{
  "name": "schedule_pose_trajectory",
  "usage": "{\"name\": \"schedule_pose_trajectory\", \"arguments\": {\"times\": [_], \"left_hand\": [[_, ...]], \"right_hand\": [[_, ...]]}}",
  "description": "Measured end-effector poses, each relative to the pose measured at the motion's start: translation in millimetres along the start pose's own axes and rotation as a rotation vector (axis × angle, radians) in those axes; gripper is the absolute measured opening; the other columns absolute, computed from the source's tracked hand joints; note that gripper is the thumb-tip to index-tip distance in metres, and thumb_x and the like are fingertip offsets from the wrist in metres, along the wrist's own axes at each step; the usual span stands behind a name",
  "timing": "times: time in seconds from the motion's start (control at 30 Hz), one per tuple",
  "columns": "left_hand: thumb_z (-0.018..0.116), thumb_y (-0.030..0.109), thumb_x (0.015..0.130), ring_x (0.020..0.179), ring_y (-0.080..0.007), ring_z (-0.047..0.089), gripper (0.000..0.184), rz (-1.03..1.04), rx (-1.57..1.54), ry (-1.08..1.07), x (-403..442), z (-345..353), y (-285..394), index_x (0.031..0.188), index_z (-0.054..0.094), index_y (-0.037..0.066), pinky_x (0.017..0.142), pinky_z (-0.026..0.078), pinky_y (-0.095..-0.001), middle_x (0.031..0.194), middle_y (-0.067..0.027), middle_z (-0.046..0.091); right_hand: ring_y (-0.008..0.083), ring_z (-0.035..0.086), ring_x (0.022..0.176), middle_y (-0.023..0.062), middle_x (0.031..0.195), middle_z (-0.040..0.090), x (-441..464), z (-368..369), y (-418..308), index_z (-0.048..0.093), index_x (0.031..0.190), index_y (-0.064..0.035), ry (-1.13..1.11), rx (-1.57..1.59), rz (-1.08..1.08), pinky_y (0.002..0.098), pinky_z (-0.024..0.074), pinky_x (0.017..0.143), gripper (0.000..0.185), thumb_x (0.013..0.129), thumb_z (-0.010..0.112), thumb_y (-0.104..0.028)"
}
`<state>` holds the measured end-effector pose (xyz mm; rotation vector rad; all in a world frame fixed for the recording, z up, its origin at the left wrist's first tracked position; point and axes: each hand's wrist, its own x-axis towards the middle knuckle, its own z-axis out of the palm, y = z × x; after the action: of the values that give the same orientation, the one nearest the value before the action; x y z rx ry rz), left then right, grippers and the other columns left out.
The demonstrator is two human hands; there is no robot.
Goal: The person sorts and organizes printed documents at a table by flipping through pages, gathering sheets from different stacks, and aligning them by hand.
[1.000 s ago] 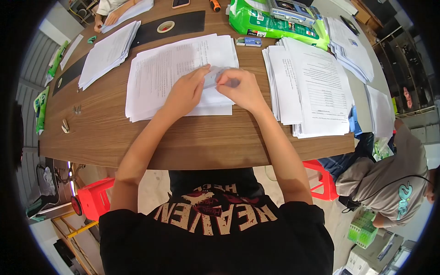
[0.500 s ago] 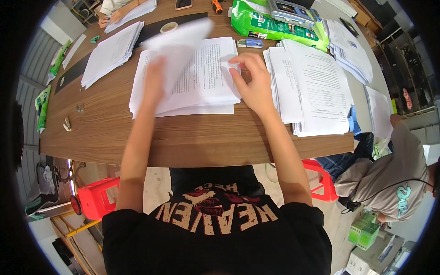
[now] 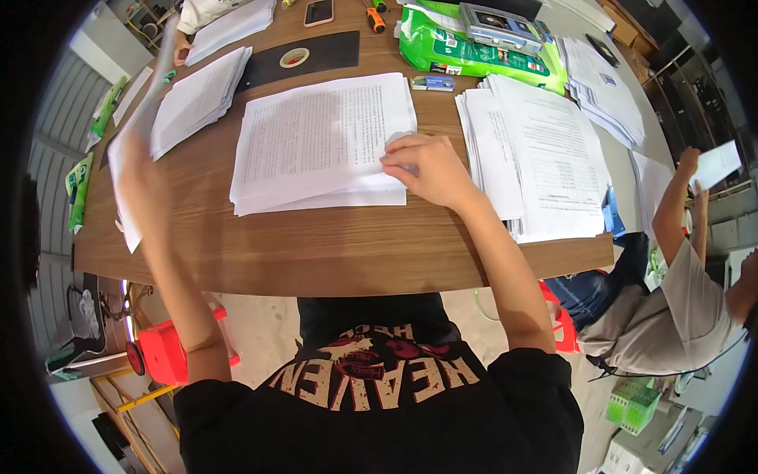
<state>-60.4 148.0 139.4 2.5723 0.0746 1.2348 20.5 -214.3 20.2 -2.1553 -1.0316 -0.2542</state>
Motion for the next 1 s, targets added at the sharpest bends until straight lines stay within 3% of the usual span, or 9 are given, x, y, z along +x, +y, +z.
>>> {"name": "schedule_pose_trajectory", "arguments": {"times": [0.03,0.13,0.27,0.33,0.4,0.6,0.7,0.77,1.0], "left_hand": [[0.042,-0.008,0.081,0.123,-0.0300,0.051,0.048,0.090,-0.107,-0.160,0.6,13.8,33.7,0.124,0.056,0.007,0.102,0.040,-0.0364,0.127,-0.0178,0.057],[0.042,-0.007,0.080,0.118,-0.0337,0.052,0.048,0.384,-0.193,-0.299,-27.8,88.1,52.9,0.123,0.056,0.010,0.102,0.040,-0.0438,0.126,-0.0154,0.057],[0.047,0.001,0.084,0.110,-0.0357,0.056,0.038,0.380,-0.201,-0.459,-60.7,144.3,87.7,0.119,0.057,0.010,0.091,0.046,-0.0438,0.115,-0.0159,0.061],[0.048,0.004,0.085,0.098,-0.0342,0.059,0.033,0.253,-0.340,-0.755,-66.7,145.6,101.0,0.117,0.057,0.009,0.084,0.048,-0.0447,0.107,-0.0139,0.064],[0.050,0.008,0.087,0.093,-0.0341,0.060,0.029,0.331,-0.296,-0.689,-70.5,152.7,103.1,0.115,0.058,0.010,0.078,0.050,-0.0444,0.101,-0.0136,0.065],[0.052,0.009,0.086,0.088,-0.0313,0.061,0.024,0.313,-0.292,-0.629,-71.1,153.4,99.4,0.108,0.060,0.008,0.078,0.050,-0.0452,0.093,-0.0089,0.065],[0.053,0.010,0.088,0.098,-0.0317,0.058,0.022,0.398,-0.258,-0.528,-75.8,153.6,96.7,0.108,0.061,0.007,0.090,0.043,-0.0554,0.101,-0.0090,0.063],[0.051,0.010,0.090,0.114,-0.0313,0.051,0.026,0.266,-0.359,-0.656,-81.1,159.4,91.7,0.115,0.058,0.011,0.100,0.031,-0.0611,0.119,-0.0083,0.058],[0.046,0.015,0.093,0.129,-0.0353,0.041,0.033,0.296,-0.396,-0.583,-100.0,183.8,81.4,0.123,0.054,0.004,0.104,0.026,-0.0616,0.132,-0.0157,0.052]], "right_hand": [[0.0252,0.064,0.086,0.0059,0.095,0.068,2.7,-2.9,-1.6,0.071,0.086,-0.0052,-0.025,0.026,0.032,0.0374,0.0486,0.074,0.011,0.079,0.068,-0.014],[0.0260,0.064,0.085,0.0069,0.093,0.068,12.1,-11.0,-7.7,0.071,0.083,-0.0046,-0.085,0.021,0.058,0.0374,0.0488,0.075,0.010,0.078,0.068,-0.013],[0.0285,0.064,0.087,0.0077,0.095,0.069,15.2,-17.4,-10.3,0.071,0.081,-0.0048,-0.179,-0.057,0.087,0.0376,0.0492,0.078,0.011,0.074,0.070,-0.013],[0.0291,0.064,0.087,0.0079,0.096,0.069,17.3,-18.6,-7.1,0.071,0.082,-0.0051,-0.200,0.004,0.176,0.0377,0.0492,0.079,0.013,0.073,0.072,-0.014],[0.0297,0.064,0.087,0.0081,0.096,0.069,18.3,-20.2,-4.5,0.071,0.083,-0.0054,-0.217,0.076,0.269,0.0378,0.0491,0.080,0.015,0.071,0.073,-0.015],[0.0267,0.064,0.091,0.0092,0.096,0.069,18.1,-20.4,-5.8,0.070,0.087,-0.0033,-0.216,0.029,0.165,0.0325,0.0482,0.081,0.024,0.066,0.079,-0.011],[0.0272,0.063,0.092,0.0094,0.097,0.069,17.3,-21.1,-4.1,0.070,0.089,-0.0036,-0.213,0.144,0.257,0.0333,0.0480,0.082,0.026,0.065,0.079,-0.009],[0.0306,0.062,0.092,0.0102,0.095,0.068,18.0,-21.4,-5.3,0.070,0.088,-0.0039,-0.207,0.166,0.283,0.0357,0.0482,0.082,0.026,0.064,0.078,-0.009],[0.0291,0.063,0.090,0.0114,0.099,0.068,13.0,-19.2,0.1,0.067,0.091,-0.0022,-0.213,0.056,0.125,0.0345,0.0484,0.081,0.026,0.067,0.075,-0.006]]}}
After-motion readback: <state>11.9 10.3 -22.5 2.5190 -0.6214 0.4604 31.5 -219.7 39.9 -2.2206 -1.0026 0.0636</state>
